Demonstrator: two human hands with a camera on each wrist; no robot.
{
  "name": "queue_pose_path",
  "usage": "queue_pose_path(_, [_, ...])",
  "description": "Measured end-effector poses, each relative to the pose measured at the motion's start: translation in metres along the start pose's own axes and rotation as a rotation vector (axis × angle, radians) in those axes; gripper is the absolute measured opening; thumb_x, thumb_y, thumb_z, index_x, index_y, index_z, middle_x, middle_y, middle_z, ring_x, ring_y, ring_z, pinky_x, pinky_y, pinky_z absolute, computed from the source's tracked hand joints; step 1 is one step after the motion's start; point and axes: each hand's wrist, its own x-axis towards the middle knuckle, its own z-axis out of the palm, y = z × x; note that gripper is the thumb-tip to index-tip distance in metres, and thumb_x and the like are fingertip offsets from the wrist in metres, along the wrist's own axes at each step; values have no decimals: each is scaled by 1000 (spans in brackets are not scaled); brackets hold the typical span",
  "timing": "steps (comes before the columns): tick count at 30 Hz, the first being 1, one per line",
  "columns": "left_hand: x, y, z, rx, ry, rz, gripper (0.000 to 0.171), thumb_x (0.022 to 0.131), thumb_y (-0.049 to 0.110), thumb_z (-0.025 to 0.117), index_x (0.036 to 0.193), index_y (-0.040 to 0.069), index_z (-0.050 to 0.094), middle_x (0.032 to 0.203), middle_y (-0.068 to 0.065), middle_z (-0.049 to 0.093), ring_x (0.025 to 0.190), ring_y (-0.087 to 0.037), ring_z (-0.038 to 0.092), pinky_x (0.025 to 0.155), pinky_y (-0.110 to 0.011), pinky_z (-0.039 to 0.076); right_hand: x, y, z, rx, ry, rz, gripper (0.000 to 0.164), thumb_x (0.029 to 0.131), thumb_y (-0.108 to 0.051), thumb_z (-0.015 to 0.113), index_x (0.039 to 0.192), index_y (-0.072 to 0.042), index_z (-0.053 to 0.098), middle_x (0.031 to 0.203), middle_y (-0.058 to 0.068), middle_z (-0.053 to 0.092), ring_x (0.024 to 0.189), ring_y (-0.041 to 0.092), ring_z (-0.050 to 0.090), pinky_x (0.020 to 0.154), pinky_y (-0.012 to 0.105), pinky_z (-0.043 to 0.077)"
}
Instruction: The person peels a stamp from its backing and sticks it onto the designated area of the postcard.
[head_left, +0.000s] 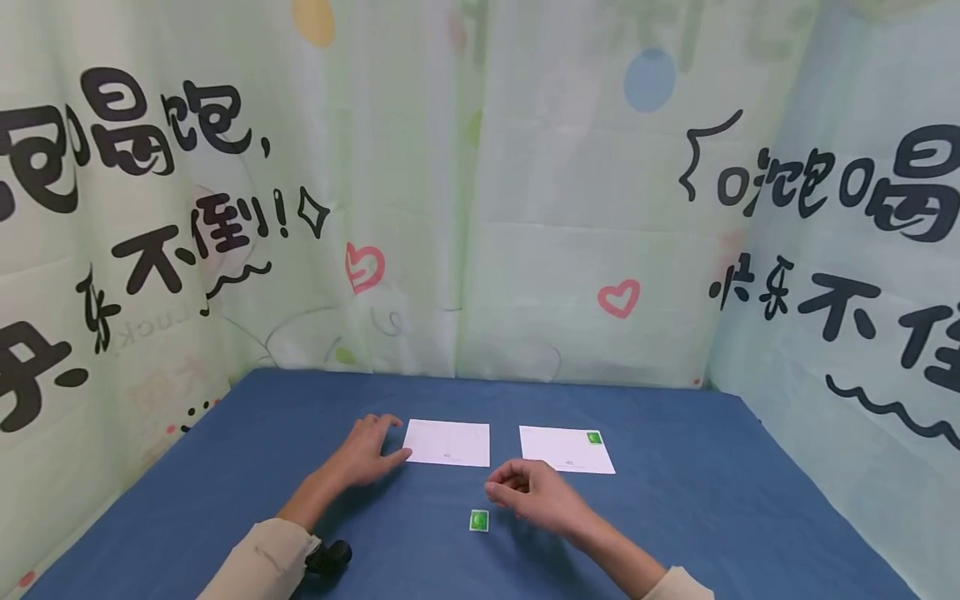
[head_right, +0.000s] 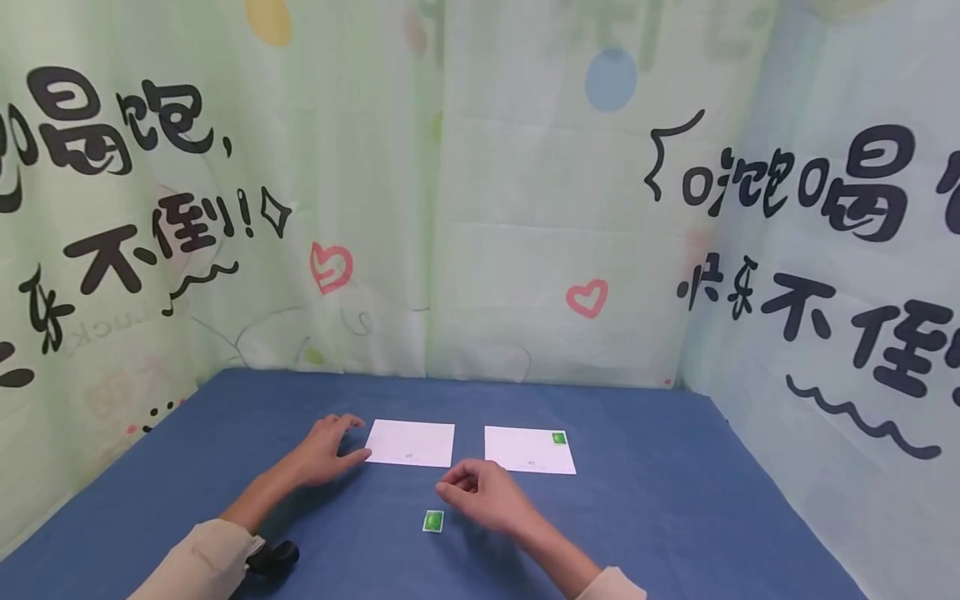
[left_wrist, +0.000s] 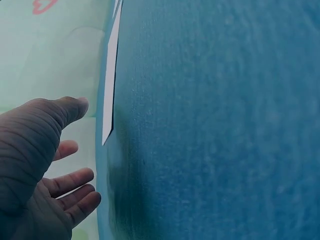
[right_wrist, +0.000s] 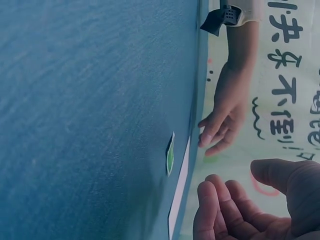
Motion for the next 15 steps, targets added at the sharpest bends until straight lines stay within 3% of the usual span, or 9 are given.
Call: queue_pose_path(15, [11,-2,2,13,-30,15,44,94,29,75,127,4,60,119,-21,59,118,-39,53,99,-56,45,5,-2,3,-73,-10,-13,19,95,-21,72,103,-4,72,85,0,68,76,14,60,64,29,49])
